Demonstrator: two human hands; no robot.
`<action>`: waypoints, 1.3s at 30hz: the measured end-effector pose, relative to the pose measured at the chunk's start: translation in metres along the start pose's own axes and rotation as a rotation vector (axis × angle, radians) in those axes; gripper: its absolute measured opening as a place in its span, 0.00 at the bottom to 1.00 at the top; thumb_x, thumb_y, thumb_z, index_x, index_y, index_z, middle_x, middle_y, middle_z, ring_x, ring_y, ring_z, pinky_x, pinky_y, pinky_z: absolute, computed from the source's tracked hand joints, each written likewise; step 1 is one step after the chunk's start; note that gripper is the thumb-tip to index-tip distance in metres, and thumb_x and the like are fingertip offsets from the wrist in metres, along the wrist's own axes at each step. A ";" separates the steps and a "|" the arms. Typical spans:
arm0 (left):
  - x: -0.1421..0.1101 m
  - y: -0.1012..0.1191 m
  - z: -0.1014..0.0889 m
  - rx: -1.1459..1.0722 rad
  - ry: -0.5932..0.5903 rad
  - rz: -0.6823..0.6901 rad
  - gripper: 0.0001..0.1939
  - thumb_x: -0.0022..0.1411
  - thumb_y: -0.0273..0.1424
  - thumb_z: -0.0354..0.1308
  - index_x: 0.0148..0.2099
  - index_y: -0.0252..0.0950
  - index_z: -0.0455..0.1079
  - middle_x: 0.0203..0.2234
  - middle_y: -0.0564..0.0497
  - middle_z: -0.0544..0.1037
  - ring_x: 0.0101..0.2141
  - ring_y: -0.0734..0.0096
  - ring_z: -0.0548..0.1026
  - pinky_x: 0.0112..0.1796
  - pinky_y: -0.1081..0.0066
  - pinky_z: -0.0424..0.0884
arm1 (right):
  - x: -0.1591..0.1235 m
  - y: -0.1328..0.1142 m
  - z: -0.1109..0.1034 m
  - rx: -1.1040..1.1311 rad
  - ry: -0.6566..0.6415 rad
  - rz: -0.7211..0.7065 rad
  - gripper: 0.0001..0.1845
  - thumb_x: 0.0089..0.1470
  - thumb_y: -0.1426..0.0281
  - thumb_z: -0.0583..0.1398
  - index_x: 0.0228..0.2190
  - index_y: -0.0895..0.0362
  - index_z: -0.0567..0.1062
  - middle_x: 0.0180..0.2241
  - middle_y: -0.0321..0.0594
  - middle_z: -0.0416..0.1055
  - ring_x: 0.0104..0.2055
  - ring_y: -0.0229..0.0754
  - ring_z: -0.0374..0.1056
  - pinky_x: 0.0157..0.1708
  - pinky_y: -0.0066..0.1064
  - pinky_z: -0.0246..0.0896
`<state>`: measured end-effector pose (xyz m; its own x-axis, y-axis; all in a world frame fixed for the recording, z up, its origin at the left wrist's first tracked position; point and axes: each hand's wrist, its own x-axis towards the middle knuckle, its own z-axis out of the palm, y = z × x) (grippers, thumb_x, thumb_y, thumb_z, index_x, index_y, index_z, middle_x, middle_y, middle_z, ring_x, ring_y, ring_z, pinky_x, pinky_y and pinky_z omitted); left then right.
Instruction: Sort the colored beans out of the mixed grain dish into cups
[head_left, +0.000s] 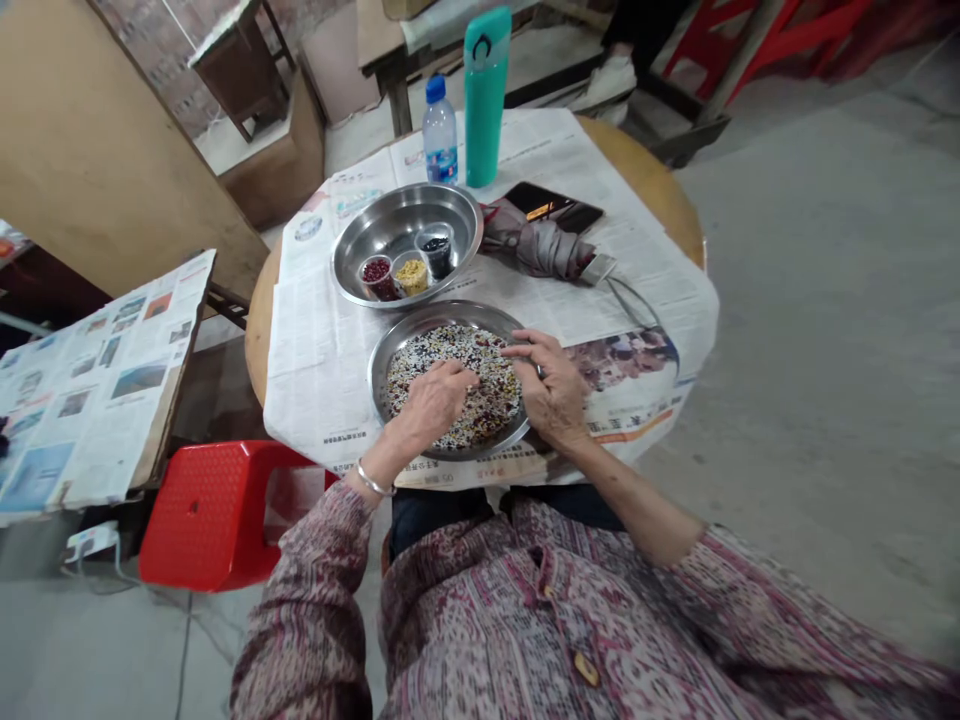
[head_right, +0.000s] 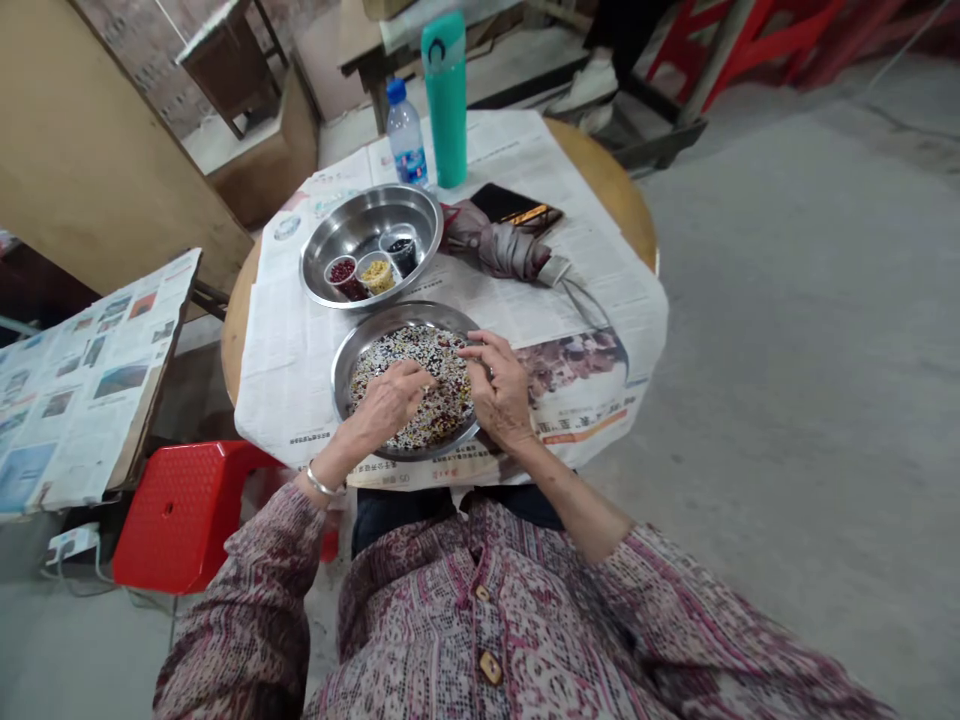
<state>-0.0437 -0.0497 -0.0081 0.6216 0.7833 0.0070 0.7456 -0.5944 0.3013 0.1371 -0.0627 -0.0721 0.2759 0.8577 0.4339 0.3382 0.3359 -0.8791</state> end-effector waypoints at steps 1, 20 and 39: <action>-0.010 -0.003 -0.002 0.013 0.028 -0.037 0.13 0.70 0.20 0.50 0.46 0.38 0.75 0.43 0.47 0.76 0.47 0.62 0.74 0.50 0.62 0.74 | 0.000 0.001 0.000 0.000 0.003 0.000 0.10 0.58 0.71 0.57 0.34 0.53 0.79 0.49 0.45 0.76 0.55 0.48 0.71 0.59 0.51 0.62; -0.061 -0.016 0.014 -0.160 0.434 -0.339 0.09 0.68 0.20 0.55 0.40 0.38 0.72 0.37 0.52 0.81 0.41 0.70 0.78 0.47 0.70 0.72 | 0.014 -0.006 -0.003 -0.436 -0.343 -0.328 0.10 0.55 0.72 0.58 0.38 0.52 0.78 0.44 0.46 0.77 0.50 0.53 0.70 0.54 0.50 0.66; -0.063 -0.016 0.032 -0.330 0.756 -0.291 0.11 0.75 0.26 0.45 0.49 0.37 0.69 0.42 0.44 0.76 0.46 0.65 0.76 0.50 0.63 0.75 | 0.035 -0.046 0.065 -0.330 -0.905 -0.043 0.10 0.47 0.72 0.58 0.28 0.55 0.80 0.22 0.34 0.74 0.26 0.40 0.67 0.30 0.31 0.61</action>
<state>-0.0870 -0.0951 -0.0443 0.0043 0.8760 0.4823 0.6699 -0.3607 0.6490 0.0726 -0.0226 -0.0291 -0.4944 0.8688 0.0268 0.6056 0.3664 -0.7064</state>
